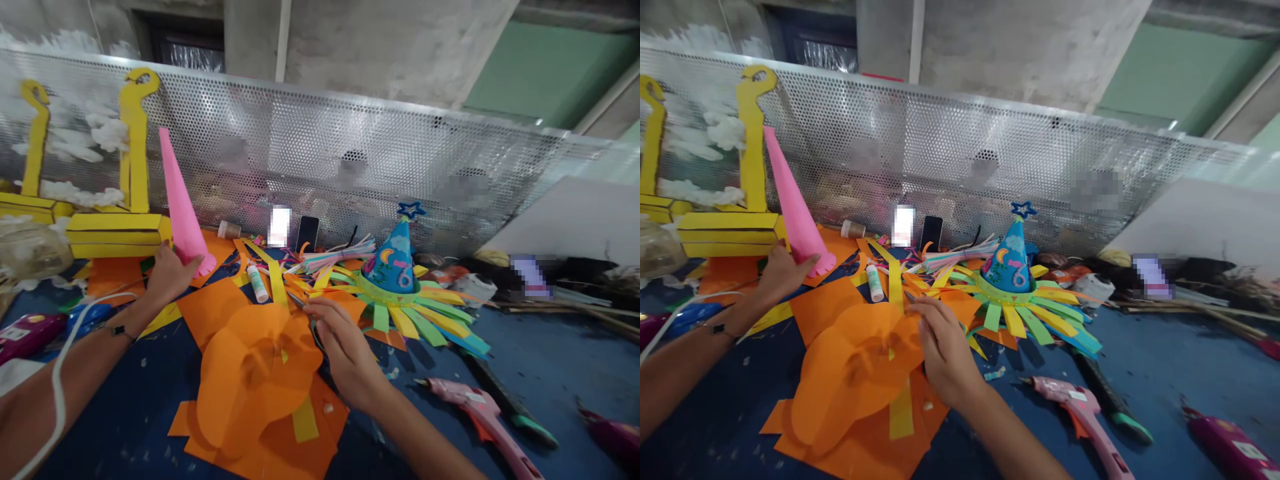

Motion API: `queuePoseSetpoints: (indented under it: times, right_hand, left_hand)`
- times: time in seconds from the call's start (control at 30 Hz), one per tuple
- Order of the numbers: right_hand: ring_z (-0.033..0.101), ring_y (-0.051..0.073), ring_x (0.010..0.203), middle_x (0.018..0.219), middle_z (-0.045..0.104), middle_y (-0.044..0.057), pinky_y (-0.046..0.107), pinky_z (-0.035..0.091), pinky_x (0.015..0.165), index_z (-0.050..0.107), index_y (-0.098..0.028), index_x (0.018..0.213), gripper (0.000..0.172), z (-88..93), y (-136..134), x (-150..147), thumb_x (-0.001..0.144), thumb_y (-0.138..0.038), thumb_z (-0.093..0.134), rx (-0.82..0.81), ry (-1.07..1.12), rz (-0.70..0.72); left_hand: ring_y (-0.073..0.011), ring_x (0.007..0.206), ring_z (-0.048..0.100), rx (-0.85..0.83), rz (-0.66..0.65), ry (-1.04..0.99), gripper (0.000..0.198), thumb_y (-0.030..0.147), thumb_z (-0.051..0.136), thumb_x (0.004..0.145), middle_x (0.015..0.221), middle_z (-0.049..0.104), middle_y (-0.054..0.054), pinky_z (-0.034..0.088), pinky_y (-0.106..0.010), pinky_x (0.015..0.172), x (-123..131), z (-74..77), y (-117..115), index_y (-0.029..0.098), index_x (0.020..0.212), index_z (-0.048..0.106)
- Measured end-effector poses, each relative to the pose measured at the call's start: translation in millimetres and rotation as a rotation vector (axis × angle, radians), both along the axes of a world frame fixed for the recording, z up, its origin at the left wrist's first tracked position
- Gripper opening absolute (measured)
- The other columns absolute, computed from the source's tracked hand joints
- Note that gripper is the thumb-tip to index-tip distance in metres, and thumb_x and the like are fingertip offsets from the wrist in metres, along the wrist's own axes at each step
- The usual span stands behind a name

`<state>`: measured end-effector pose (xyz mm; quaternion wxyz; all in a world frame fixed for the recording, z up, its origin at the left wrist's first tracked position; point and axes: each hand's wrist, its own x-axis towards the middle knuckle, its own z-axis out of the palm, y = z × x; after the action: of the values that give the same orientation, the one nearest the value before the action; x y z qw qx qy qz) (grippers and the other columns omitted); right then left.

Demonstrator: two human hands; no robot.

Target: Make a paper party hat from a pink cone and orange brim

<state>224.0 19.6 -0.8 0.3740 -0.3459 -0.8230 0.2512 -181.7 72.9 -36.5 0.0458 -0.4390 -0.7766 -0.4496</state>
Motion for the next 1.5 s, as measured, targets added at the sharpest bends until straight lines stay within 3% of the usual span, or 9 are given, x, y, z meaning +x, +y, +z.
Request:
queuePoseSetpoints:
  times: [0.1,0.27,0.43,0.53,0.7,0.93,1.17,1.4,1.5]
  right_hand:
    - [0.060,0.024,0.127,0.128,0.066,0.010,0.045,0.048,0.112,0.067,-0.025,0.120,0.047,3.2,5.6,5.2,0.091,-0.001,0.039,0.077,0.015,0.002]
    - [0.062,0.026,0.119,0.121,0.067,0.009,0.044,0.052,0.105,0.069,-0.023,0.118,0.065,11.2,7.9,12.0,0.070,0.009,0.038,0.081,-0.151,0.103]
    - [0.059,0.030,0.120,0.126,0.065,0.008,0.050,0.049,0.107,0.069,-0.028,0.130,0.077,19.4,0.1,11.5,0.062,0.005,0.051,0.050,-0.432,0.279]
    - [0.061,0.029,0.113,0.120,0.066,0.007,0.050,0.051,0.102,0.075,-0.028,0.115,0.063,16.8,0.0,7.4,0.064,0.003,0.058,0.052,-0.448,0.266]
    - [0.061,0.029,0.123,0.128,0.064,0.010,0.051,0.051,0.106,0.074,-0.027,0.112,0.037,0.4,4.6,2.4,0.084,-0.006,0.060,0.085,-0.245,0.141]
    - [0.047,0.030,0.148,0.168,0.033,0.012,0.052,0.049,0.117,0.016,-0.039,0.164,0.081,-4.8,1.8,2.4,0.099,-0.038,0.063,-0.242,0.223,-0.074]
    - [0.043,0.034,0.153,0.165,0.046,0.013,0.054,0.042,0.123,0.043,-0.031,0.157,0.065,-3.9,-5.7,5.3,0.098,-0.045,0.067,-0.151,0.131,0.149]
    - [0.057,0.032,0.139,0.150,0.061,0.012,0.048,0.046,0.118,0.068,-0.028,0.130,0.059,9.8,-16.7,-8.5,0.079,-0.048,0.089,0.168,-0.247,0.315]
    - [0.056,0.030,0.140,0.150,0.062,0.008,0.045,0.045,0.119,0.069,-0.029,0.130,0.049,8.8,-13.6,-10.0,0.083,-0.026,0.084,0.203,-0.355,0.315]
  left_hand:
    - [-0.0475,0.152,0.036,0.074,0.002,0.046,0.091,0.048,0.071,0.078,0.155,0.041,-0.034,0.037,-0.061,0.123,3.7,7.7,-8.8,0.004,0.149,0.035]
    - [-0.0376,0.120,0.060,0.227,-0.147,0.193,0.053,0.046,0.058,0.085,0.124,0.059,-0.021,0.050,-0.053,0.106,30.4,31.0,-32.2,0.012,0.125,0.053]
    - [-0.0198,0.073,0.063,-0.089,-0.744,0.116,0.041,0.052,0.060,0.090,0.092,0.069,-0.004,0.053,-0.033,0.070,75.5,38.2,-50.4,0.020,0.116,0.064]
    - [-0.0175,0.062,0.057,-0.302,-0.913,0.049,0.044,0.049,0.069,0.084,0.088,0.069,-0.003,0.046,-0.031,0.059,94.8,32.7,-56.9,0.021,0.118,0.067]
    - [-0.0229,0.078,0.065,-0.265,-0.999,-0.285,0.021,0.040,0.070,0.084,0.085,0.070,-0.004,0.052,-0.032,0.071,113.2,29.2,-64.3,0.022,0.094,0.072]
    - [-0.0247,0.089,0.068,-0.001,-0.839,-0.651,0.032,0.050,0.071,0.086,0.097,0.071,-0.006,0.057,-0.035,0.077,128.9,30.5,-67.9,0.022,0.098,0.064]
    - [-0.0265,0.092,0.069,-0.014,-0.880,-0.788,0.032,0.042,0.080,0.077,0.099,0.071,-0.005,0.057,-0.034,0.073,140.5,29.2,-73.1,0.023,0.095,0.062]
    - [-0.0258,0.089,0.076,-0.110,-0.889,-1.396,0.052,0.025,0.079,0.067,0.098,0.079,-0.005,0.061,-0.034,0.077,153.1,25.2,-76.2,0.024,0.118,0.070]
    - [-0.0255,0.086,0.076,-0.159,-0.907,-1.471,0.037,0.025,0.074,0.072,0.097,0.081,-0.006,0.061,-0.034,0.074,149.9,21.4,-73.6,0.022,0.108,0.073]
